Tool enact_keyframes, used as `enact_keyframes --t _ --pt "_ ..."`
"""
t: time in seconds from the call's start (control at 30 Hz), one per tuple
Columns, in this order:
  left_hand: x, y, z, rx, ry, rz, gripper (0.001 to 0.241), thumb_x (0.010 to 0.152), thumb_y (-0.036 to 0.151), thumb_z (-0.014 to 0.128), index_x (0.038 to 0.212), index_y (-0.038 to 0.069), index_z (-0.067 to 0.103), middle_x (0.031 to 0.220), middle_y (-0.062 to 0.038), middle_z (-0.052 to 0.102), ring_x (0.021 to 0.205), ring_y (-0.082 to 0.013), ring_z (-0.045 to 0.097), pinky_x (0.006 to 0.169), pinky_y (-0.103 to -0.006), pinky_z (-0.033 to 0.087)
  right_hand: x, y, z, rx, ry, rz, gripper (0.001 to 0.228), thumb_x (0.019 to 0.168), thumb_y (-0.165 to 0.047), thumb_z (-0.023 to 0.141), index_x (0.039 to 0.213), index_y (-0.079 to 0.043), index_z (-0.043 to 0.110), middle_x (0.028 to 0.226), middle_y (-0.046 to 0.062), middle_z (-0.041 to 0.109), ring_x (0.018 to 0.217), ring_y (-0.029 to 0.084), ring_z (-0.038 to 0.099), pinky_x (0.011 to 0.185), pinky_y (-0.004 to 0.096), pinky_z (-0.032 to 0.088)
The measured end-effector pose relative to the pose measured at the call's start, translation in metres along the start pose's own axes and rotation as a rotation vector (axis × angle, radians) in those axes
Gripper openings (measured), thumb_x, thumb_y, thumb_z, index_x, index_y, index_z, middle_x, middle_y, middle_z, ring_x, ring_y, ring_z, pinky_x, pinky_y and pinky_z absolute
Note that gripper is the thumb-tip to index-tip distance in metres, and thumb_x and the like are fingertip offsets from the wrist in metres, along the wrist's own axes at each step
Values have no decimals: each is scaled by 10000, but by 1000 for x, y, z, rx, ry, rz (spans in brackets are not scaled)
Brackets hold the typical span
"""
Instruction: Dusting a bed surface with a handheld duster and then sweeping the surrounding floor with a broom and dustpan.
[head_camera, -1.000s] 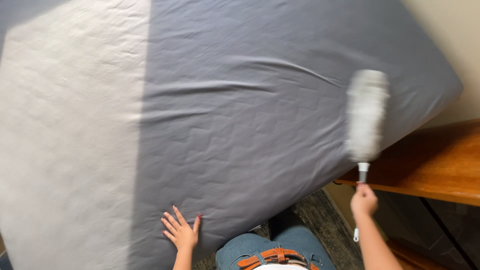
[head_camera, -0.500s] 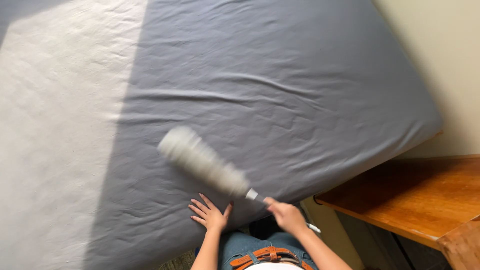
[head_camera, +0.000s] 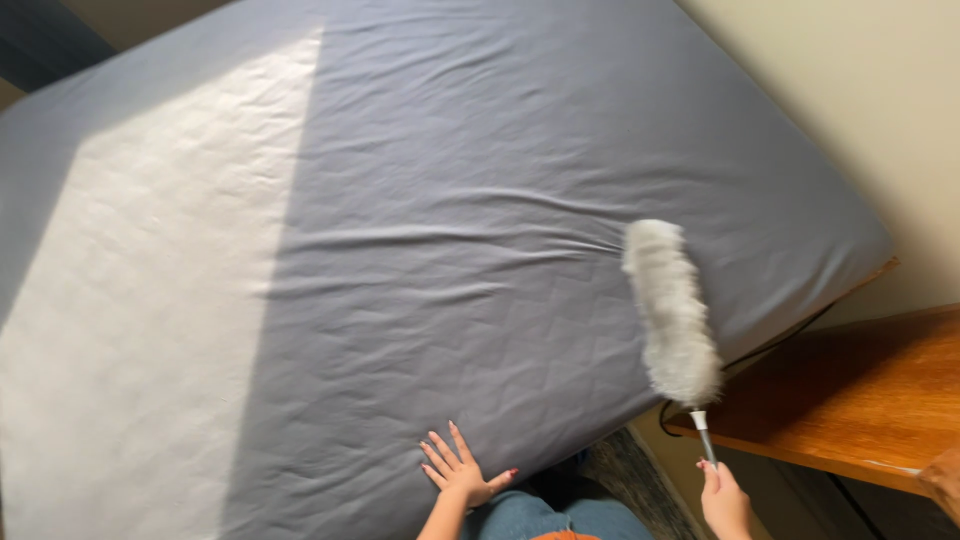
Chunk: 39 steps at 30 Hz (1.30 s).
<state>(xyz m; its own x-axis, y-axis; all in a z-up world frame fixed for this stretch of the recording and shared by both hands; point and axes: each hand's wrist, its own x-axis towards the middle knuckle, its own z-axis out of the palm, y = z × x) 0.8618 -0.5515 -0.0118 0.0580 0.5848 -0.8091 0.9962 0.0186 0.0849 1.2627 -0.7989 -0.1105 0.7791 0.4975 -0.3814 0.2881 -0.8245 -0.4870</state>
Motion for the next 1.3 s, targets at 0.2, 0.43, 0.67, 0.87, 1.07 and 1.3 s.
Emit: enact_keyframes --t 0.2,0.43,0.67,0.87,1.07,1.3 --pt "9 -15 13 -69 40 122 1613 698 927 679 1526 15 -361 1554 -413 -391 1429 -597 -374 1151 -732 -111 -36 -91 74 36 82 92 338 1088 -423 493 1191 -200 726 831 151 744 760 342 738 684 485 577" --pt "12 -53 26 29 131 278 1531 730 874 721 1578 43 -245 1579 -416 -316 1459 -609 -307 1187 -705 -94 -116 -230 104 217 -159 -274 305 996 -348 563 1171 -150 715 933 155 783 877 330 761 707 413 592" --pt "8 -90 34 108 266 449 1372 763 795 756 1657 176 -81 1666 -280 -219 1535 -511 -180 1227 -632 -22 -163 -298 108 276 -948 -488 331 1011 -295 594 1220 -66 711 735 60 642 633 131 562 594 305 485" --pt "4 -72 40 0 254 375 1291 792 823 675 1681 231 -52 1707 -241 -92 1561 -478 -82 1227 -656 17 -109 -301 82 195 -1136 -587 303 969 -205 668 1231 -67 733 757 -26 694 658 38 554 614 228 470" --pt "62 -26 95 32 1135 173 1102 762 874 483 1562 217 106 1635 -241 43 1503 -457 -4 1056 -809 72 52 -237 45 323 -926 -465 322 926 -146 695 1239 -105 760 806 -16 774 650 50 586 608 226 500" --pt "93 47 84 -215 1187 -451 1020 737 830 358 1602 344 122 1610 -187 95 1503 -439 24 1101 -747 112 275 -107 -30 631 -51 225 306 1013 -220 684 1312 -163 716 708 61 579 479 126 413 404 310 318"
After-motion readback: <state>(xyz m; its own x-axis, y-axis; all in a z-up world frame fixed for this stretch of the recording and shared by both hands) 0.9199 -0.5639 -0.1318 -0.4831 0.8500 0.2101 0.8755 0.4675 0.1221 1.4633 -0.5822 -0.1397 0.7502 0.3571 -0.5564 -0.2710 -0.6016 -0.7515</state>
